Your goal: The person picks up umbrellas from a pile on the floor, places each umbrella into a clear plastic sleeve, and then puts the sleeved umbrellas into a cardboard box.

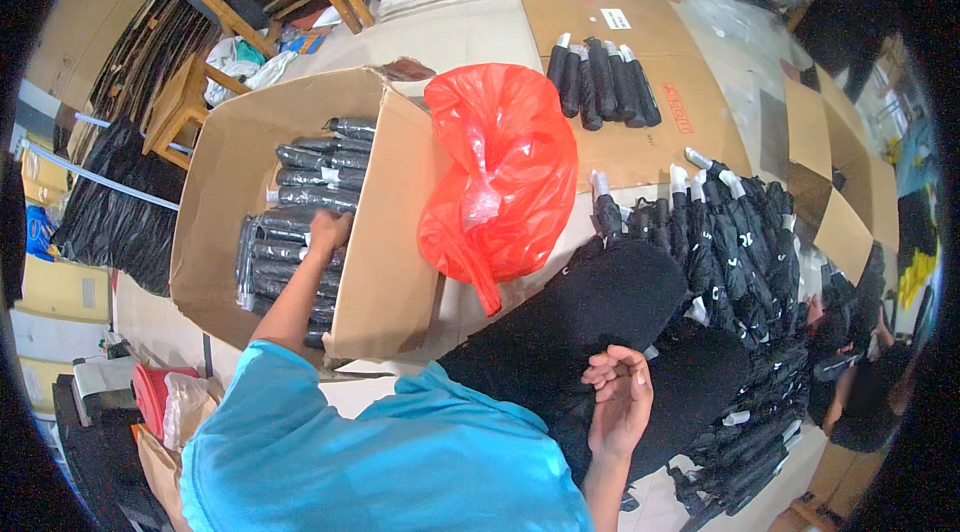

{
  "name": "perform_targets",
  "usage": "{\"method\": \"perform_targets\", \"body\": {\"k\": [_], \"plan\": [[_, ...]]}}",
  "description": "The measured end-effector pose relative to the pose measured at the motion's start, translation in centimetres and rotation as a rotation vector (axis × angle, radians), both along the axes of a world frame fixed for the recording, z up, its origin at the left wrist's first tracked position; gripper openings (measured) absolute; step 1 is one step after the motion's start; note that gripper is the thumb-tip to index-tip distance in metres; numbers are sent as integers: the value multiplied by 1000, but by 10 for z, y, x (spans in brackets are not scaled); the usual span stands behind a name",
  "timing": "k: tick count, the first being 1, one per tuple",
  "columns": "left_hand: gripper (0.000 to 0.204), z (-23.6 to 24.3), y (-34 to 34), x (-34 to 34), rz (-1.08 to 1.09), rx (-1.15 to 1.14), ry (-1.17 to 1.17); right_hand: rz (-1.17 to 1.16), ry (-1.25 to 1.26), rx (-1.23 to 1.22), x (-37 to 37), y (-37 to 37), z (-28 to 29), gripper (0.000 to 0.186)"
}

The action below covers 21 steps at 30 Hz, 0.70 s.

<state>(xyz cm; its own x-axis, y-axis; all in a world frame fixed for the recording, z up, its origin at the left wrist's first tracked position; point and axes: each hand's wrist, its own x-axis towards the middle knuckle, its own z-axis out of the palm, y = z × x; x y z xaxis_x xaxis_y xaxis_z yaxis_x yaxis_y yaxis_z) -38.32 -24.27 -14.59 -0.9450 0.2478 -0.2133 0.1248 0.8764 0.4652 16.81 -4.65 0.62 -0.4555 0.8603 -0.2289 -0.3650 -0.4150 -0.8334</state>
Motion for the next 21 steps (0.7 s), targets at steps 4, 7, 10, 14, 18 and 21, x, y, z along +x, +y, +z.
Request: {"method": "perform_targets", "body": {"k": [4, 7, 10, 14, 18, 21], "plan": [[95, -6, 5, -23, 268, 28, 150, -16, -2, -8, 2, 0, -1, 47], [110, -10, 12, -43, 215, -67, -253, -4, 5, -33, 1, 0, -1, 47], [97, -15, 22, -46, 175, -88, -143, 10, -6, -6, 0, -1, -1, 47], [70, -15, 19, -50, 436, 169, -280, -8, -22, 11, 2, -2, -2, 47], [70, 6, -3, -74, 574, 672, -283, -38, -21, -6, 8, -3, -6, 47], [49, 49, -7, -94, 353, 1043, 158, -33, -38, -17, 12, -4, -10, 46]]}}
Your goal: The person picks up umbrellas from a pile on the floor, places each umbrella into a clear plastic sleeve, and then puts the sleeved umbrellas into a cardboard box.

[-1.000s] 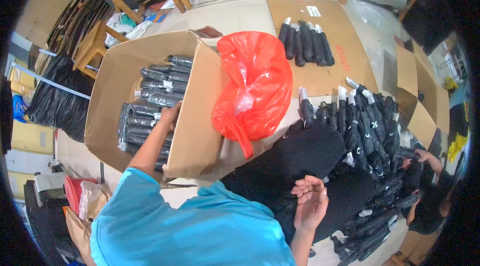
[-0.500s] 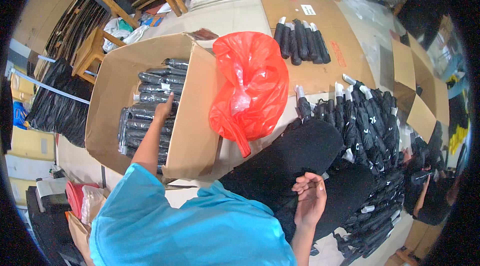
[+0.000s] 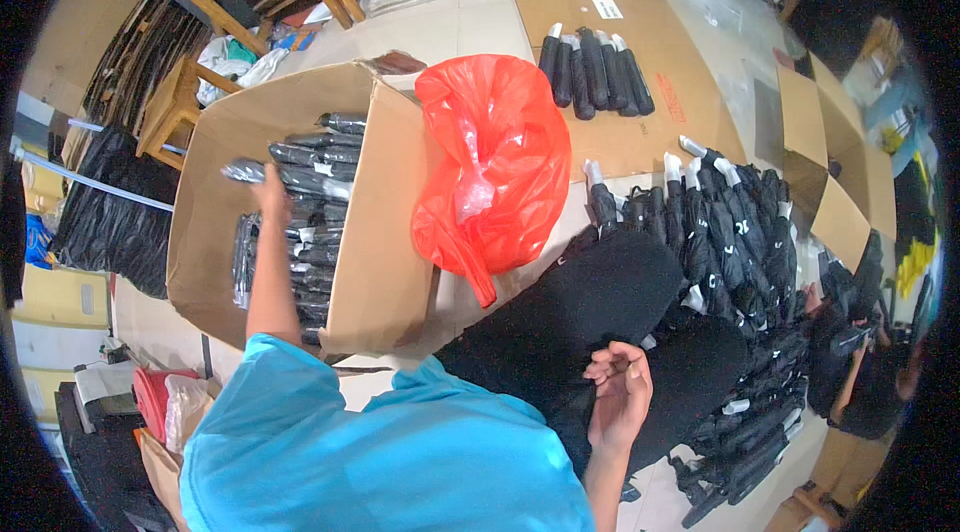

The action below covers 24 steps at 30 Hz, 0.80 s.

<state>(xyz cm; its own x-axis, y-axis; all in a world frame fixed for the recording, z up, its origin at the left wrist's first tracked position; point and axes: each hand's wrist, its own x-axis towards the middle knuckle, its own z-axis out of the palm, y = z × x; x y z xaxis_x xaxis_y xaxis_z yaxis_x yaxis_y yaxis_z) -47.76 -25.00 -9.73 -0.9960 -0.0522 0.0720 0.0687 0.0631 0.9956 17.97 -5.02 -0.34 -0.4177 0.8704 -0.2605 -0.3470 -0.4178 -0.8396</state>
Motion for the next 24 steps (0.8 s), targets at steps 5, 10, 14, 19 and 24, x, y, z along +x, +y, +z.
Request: {"method": "perform_targets", "body": {"k": [5, 10, 14, 19, 24], "plan": [[50, 91, -4, -8, -363, -669, 321, 5, 0, -14, -2, -1, -4, 47], [52, 66, -5, 12, -1185, -1444, 530, -17, 18, 22, -7, -1, -1, 44], [55, -6, -1, 32, -1258, -1349, 354, -76, -41, -78, -2, -2, 4, 35], [49, -66, 13, 43, -1266, -927, 373, -119, -29, -19, 23, 4, 8, 27], [49, -77, 7, 31, -1053, -1055, 290, -314, 8, 139, 56, 15, 19, 25]]}}
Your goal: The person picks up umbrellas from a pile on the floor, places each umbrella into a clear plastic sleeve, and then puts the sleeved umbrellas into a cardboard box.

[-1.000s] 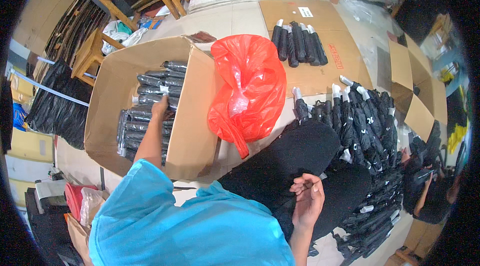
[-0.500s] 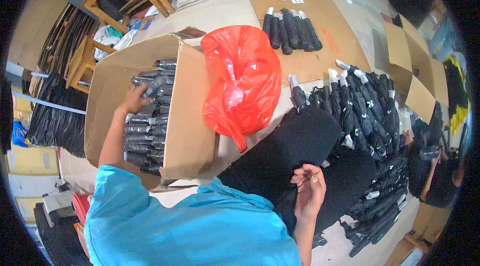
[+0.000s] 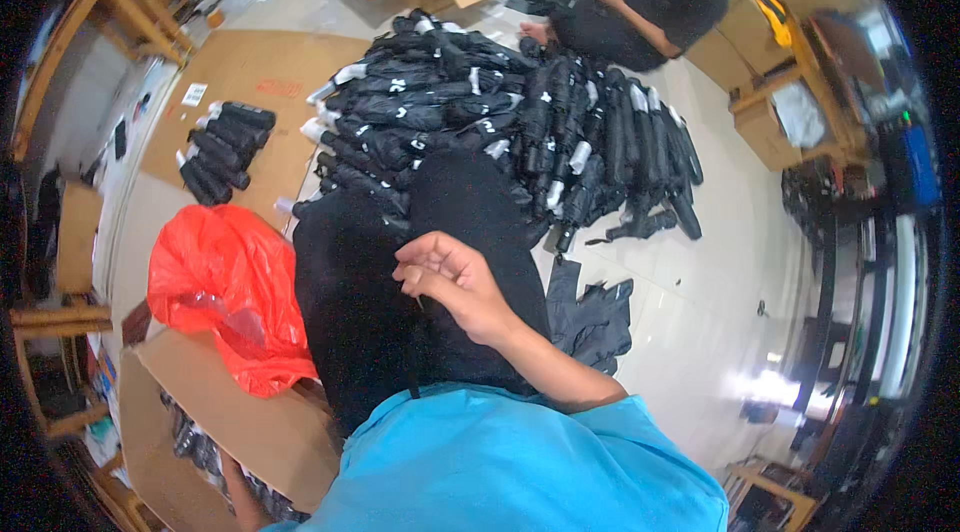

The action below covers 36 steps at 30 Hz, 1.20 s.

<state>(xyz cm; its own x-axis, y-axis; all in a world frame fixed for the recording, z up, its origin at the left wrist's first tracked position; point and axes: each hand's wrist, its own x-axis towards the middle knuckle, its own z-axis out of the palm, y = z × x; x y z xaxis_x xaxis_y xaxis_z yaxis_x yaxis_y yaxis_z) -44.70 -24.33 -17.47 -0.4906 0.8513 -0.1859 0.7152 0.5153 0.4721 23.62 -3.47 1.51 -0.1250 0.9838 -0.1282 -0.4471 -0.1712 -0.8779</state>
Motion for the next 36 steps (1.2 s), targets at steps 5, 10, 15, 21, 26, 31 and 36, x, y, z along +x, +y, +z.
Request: {"method": "perform_targets", "body": {"k": [5, 10, 15, 21, 26, 31, 36], "plan": [[50, -1, -5, 0, 194, 70, -28, -376, -119, 18, 79, -1, -27, 23], [51, 6, 4, -3, 283, 261, -91, -728, -750, -244, 199, 8, -155, 31], [48, 54, 35, -3, 509, 735, -359, -832, -1318, -512, 278, -14, -271, 80], [38, 168, 111, 55, 361, 946, -27, -755, -1146, -726, 305, 23, -293, 118], [34, 207, 168, 164, 9, 851, 17, -711, -1124, -833, 313, 35, -271, 113], [26, 202, 182, 259, -242, 620, -199, -778, -1367, -796, 305, 34, -258, 92], [18, 188, 180, 339, -325, 278, -423, -996, -1534, -260, 301, 47, -249, 47]]}}
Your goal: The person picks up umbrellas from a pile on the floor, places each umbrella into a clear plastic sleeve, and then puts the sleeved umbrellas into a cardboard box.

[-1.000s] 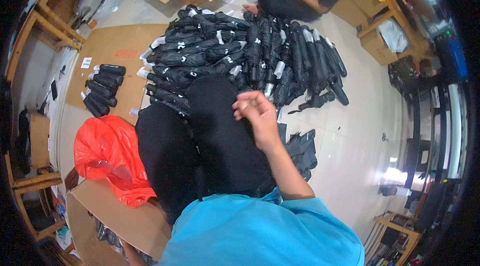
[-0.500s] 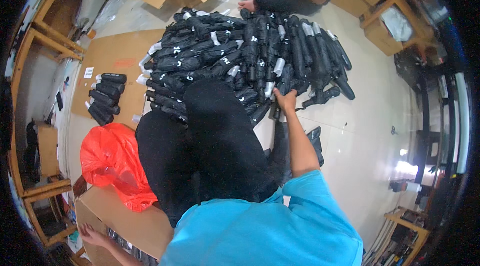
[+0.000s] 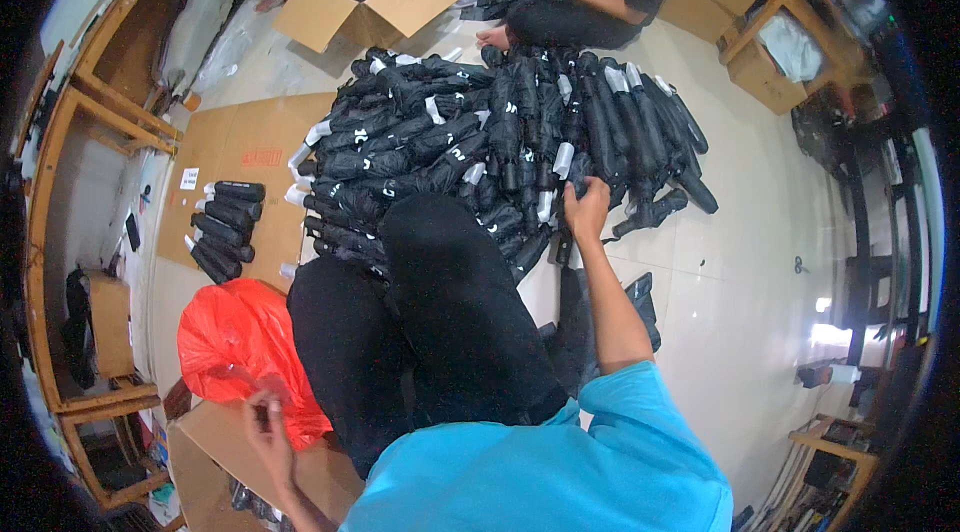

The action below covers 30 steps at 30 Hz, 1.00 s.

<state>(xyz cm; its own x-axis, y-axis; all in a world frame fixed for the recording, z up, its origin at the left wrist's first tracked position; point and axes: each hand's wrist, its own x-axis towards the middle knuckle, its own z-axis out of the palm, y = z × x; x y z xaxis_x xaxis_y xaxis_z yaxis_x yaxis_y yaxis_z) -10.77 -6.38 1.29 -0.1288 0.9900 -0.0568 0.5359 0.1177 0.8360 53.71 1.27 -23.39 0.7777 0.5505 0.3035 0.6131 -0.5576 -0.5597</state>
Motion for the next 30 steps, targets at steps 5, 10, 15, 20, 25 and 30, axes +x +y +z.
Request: {"method": "perform_targets", "body": {"k": [5, 10, 15, 20, 25, 30], "plan": [[8, -25, -26, 81, -114, -47, -183, 178, 92, 175, -5, 65, 22, 40], [15, -45, -20, 96, 32, -8, -115, 190, 41, 114, -13, 141, 44, 43], [21, -55, -15, 94, 93, 96, -78, 95, 204, -183, -7, 172, 34, 53], [23, -61, -13, 97, 86, 246, 22, 179, 80, 16, 24, 127, 18, 41], [22, -59, -8, 94, 67, 211, -4, -337, -275, -107, 112, 58, 23, 52], [23, -57, -1, 101, 48, 189, 18, -228, 178, -456, 189, 9, 12, 78]]}}
